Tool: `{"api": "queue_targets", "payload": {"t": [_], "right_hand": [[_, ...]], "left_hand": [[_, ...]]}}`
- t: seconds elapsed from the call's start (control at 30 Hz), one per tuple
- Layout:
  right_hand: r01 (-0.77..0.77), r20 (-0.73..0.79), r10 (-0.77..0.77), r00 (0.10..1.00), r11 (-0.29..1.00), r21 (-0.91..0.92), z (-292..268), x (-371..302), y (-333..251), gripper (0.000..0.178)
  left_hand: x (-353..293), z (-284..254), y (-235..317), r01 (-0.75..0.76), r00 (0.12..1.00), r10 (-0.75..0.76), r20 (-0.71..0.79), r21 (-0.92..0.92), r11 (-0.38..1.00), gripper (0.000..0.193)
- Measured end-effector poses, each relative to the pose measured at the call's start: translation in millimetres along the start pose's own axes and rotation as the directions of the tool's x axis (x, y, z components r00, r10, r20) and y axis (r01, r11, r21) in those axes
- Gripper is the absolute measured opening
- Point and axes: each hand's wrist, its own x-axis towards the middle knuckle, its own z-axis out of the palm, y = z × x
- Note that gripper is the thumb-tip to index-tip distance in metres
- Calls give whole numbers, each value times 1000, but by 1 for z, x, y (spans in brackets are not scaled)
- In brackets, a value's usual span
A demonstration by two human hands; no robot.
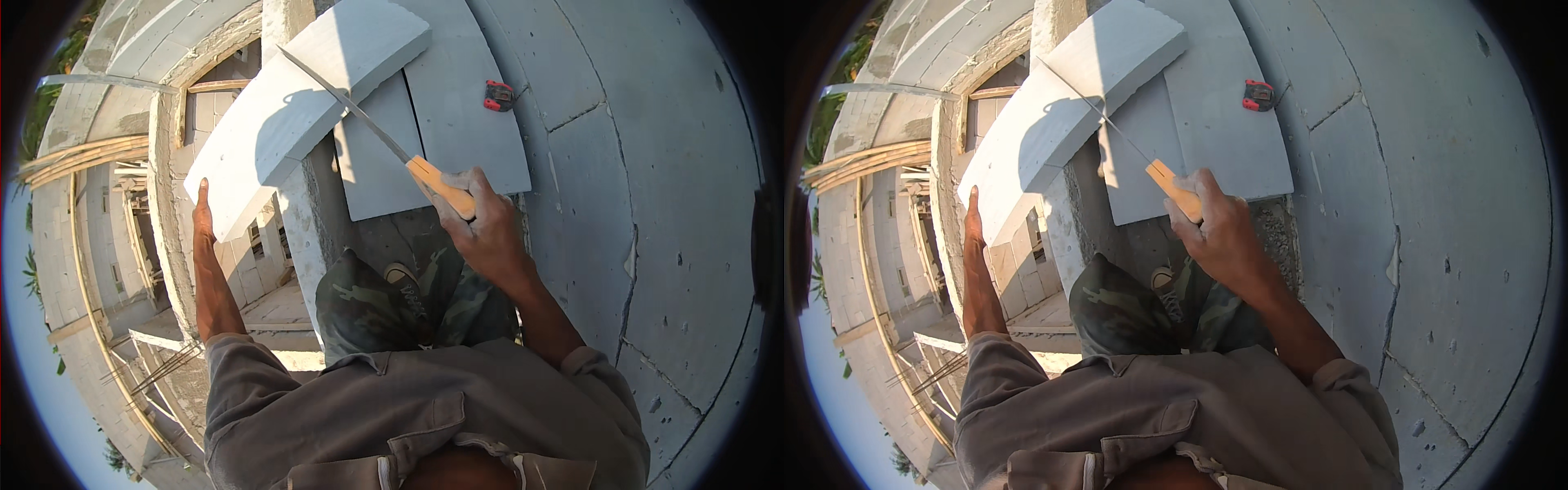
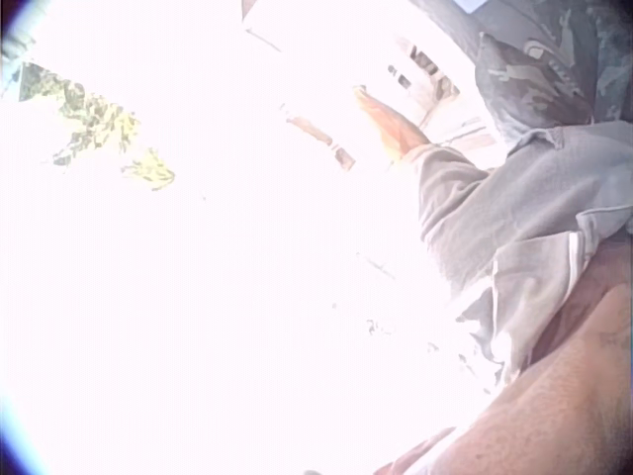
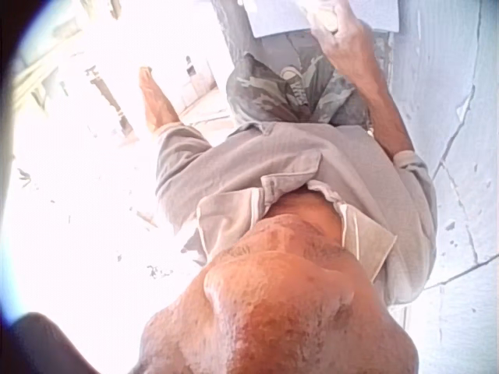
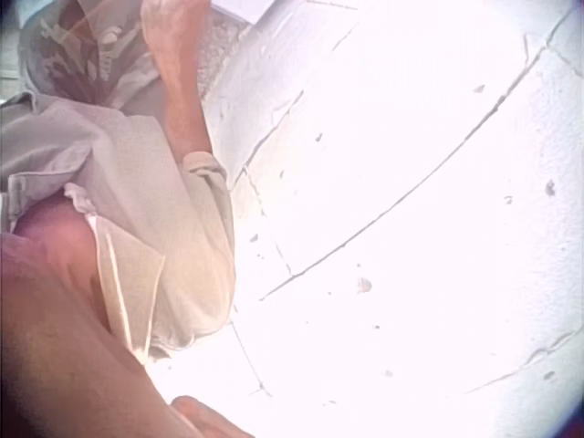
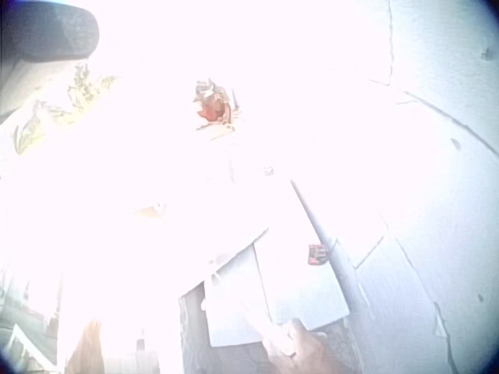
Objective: Measuring and cutting lightweight masonry blocks at a construction site.
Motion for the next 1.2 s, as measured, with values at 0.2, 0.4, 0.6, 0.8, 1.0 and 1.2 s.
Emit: {"api": "queue_targets", "payload": {"t": [0.2, 0.4, 0.6, 0.8, 1.0, 1.2], "right_hand": [[-1, 135, 2, 991, 1000, -8, -1, 77, -18, 26], [-127, 80, 121, 989, 989, 71, -22, 9, -2, 23], [-125, 108, 123, 986, 992, 19, 6, 72, 4, 29], [-26, -1, 26, 1000, 995, 99, 19, 10, 22, 26], [-96, 59, 94, 994, 995, 32, 40, 59, 8, 22], [-126, -15, 128, 992, 988, 92, 43, 24, 7, 25]], "left_hand": [[-2, 34, 5, -30, 994, 35, 99, -50, 998, 92], [8, 9, 2, -63, 998, 63, 12, -4, 998, 94], [25, 11, 14, -36, 995, 28, 99, 77, 996, 95], [16, 2, 5, -85, 996, 88, -21, 121, 989, 96], [11, 28, 34, -35, 999, 41, -21, 238, 971, 104], [29, -1, 29, -21, 996, 44, -78, 277, 961, 112]]}}
